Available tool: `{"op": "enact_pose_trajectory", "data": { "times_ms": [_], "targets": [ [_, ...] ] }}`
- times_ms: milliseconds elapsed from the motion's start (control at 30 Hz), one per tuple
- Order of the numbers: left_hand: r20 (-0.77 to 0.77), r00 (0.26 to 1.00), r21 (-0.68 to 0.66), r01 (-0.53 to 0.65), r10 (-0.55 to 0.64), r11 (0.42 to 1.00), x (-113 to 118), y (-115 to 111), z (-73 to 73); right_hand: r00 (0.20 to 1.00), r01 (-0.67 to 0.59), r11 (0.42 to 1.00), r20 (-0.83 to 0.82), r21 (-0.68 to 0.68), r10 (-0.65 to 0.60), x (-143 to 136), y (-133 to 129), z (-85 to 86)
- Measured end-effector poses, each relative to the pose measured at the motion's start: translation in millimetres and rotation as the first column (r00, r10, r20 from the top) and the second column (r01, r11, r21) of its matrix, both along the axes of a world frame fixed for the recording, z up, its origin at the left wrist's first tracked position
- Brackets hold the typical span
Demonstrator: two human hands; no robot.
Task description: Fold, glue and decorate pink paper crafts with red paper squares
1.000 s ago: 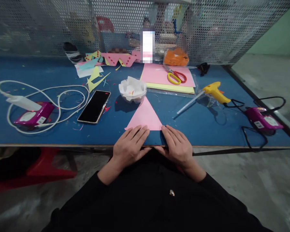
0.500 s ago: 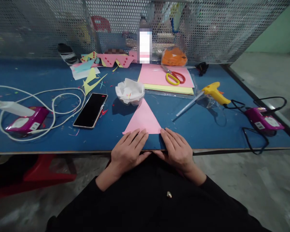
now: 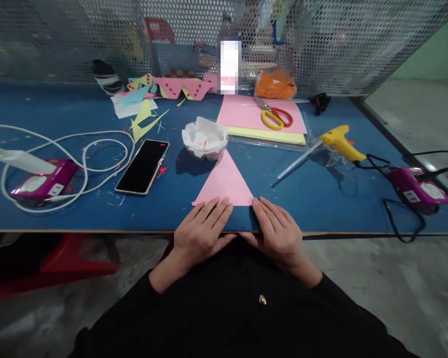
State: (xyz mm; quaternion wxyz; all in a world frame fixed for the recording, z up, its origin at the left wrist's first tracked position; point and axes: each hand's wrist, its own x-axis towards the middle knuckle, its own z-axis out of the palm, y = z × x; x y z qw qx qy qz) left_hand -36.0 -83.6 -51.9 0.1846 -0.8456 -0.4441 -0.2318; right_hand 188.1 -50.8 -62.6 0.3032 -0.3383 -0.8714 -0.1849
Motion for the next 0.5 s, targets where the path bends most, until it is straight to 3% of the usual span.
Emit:
{"op": "enact_pose_trajectory", "data": {
  "times_ms": [300, 433, 500],
  "targets": [
    [0.003, 1.000, -0.010, 0.010, -0.010, 1.000, -1.1, 0.2, 0.6, 1.000, -0.015, 0.998, -0.027, -0.057, 0.014, -0.2, -2.1, -0.5],
    [0.004, 1.000, -0.024, 0.029, -0.029, 0.999, -4.2, 2.0, 2.5, 0.996, -0.044, 0.988, -0.077, -0.151, 0.033, 6.6, 0.8, 16.5],
    [-0.003, 0.999, -0.041, 0.035, -0.035, 0.999, -5.2, 3.2, 3.0, 0.992, 0.018, 0.990, -0.119, -0.137, -0.035, 17.7, 9.2, 30.3]
  ]
}}
